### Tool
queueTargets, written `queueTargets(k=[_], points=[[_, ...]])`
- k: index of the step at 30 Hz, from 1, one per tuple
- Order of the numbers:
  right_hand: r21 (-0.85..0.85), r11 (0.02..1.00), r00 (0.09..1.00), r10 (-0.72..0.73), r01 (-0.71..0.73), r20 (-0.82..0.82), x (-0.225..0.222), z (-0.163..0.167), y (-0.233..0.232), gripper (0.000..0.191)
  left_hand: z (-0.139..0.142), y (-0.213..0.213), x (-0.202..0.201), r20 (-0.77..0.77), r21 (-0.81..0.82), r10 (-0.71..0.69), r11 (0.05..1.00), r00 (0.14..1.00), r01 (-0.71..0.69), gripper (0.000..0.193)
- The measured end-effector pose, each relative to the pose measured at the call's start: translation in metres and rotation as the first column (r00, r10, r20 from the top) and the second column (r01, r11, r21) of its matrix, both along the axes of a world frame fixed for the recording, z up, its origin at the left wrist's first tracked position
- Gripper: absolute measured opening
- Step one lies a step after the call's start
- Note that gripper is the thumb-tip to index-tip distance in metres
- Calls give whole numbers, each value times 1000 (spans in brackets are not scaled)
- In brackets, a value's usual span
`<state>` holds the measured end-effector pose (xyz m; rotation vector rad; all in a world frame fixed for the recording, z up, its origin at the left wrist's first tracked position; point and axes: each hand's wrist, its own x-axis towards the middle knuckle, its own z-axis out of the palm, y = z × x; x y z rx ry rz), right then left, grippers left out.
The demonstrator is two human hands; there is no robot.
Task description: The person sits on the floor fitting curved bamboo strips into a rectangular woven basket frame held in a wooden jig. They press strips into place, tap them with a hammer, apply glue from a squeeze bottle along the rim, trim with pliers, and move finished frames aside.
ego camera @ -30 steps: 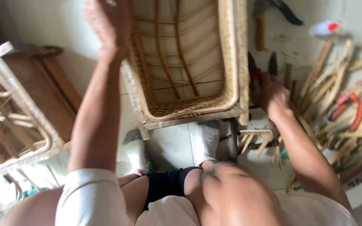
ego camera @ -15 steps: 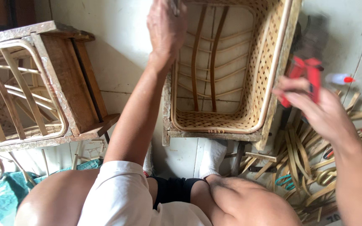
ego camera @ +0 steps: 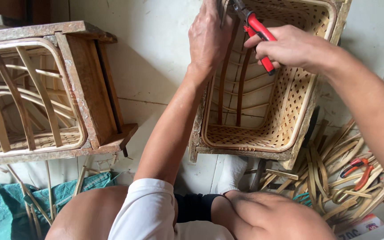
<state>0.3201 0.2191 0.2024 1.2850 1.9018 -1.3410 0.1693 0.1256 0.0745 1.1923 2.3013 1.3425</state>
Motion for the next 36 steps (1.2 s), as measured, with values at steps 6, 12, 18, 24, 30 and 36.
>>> queueTargets(k=[6, 12, 18, 24, 30, 36], points=[[28, 999, 999, 19, -21, 35, -9, 14, 15, 34, 0, -1, 1, 29, 13, 1, 1000, 1000, -1, 27], [39, 995, 987, 91, -97, 130, -20, 20, 23, 30, -5, -1, 3, 10, 12, 11, 1000, 1000, -11, 25], [45, 993, 979, 98, -108, 181, -16, 26, 19, 30, -3, -2, 5, -22, 2, -11, 1000, 1000, 11, 21], [-149, 978, 990, -143, 143, 15, -3, 32, 6, 44, 4, -1, 6, -20, -6, -12, 1000, 1000, 12, 26], [-157, 980, 993, -114, 119, 40, -14, 34, 1, 45, 2, -2, 5, 10, -10, 10, 1000, 1000, -10, 27], [-188, 965, 982, -174, 185, 72, -24, 37, -8, 49, 2, -2, 5, 10, -26, 3, 1000, 1000, -3, 29]])
